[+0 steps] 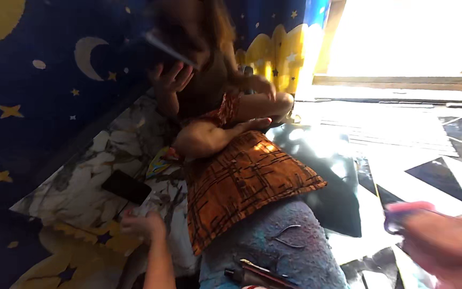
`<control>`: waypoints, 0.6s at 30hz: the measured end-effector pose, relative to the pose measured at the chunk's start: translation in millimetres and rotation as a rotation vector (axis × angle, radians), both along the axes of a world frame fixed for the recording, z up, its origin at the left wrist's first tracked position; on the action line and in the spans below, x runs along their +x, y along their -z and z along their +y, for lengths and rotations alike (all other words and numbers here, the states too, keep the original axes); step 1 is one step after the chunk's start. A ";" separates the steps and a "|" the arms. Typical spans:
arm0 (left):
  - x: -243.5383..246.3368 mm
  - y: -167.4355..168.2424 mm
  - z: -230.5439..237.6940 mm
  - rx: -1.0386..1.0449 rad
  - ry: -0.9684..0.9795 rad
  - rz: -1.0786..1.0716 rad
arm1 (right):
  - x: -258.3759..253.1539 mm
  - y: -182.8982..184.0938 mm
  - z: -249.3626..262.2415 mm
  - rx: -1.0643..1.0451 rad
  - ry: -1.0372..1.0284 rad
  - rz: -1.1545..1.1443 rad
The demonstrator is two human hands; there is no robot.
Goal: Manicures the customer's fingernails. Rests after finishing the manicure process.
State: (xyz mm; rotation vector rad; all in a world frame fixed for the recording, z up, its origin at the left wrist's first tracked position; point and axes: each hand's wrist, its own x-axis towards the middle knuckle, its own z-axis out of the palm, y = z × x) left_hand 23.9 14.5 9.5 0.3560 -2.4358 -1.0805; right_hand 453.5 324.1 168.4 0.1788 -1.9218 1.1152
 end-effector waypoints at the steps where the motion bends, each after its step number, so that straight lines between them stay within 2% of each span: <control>1: 7.3 -3.5 6.5 0.016 0.016 0.105 | -9.8 16.9 16.9 0.086 0.090 -0.075; 3: 19.0 -11.5 20.3 0.012 0.165 0.264 | -38.2 53.7 37.7 0.201 0.385 -0.233; 5: 25.5 -22.3 35.4 0.049 0.381 0.304 | -63.9 86.2 49.4 0.223 0.554 -0.391; 7: 30.8 -32.2 53.2 0.129 0.559 0.213 | -81.8 112.5 54.9 0.137 0.549 -0.557; 10: 48.5 -49.7 83.5 0.331 0.684 -0.221 | -103.0 134.7 48.6 0.005 0.489 -0.826; 12: 60.6 -52.2 98.4 0.404 0.759 -0.503 | -111.2 142.0 40.3 0.005 0.493 -0.932; 13: 63.8 -48.5 102.3 0.401 0.805 -0.570 | -113.5 148.5 36.4 0.028 0.526 -0.935; 16: 75.1 -50.9 99.3 0.296 0.867 -0.562 | -114.6 162.5 31.0 0.031 0.574 -0.950; 18: 77.1 -56.5 92.0 0.154 0.928 -0.499 | -112.5 156.1 27.0 0.001 0.548 -0.997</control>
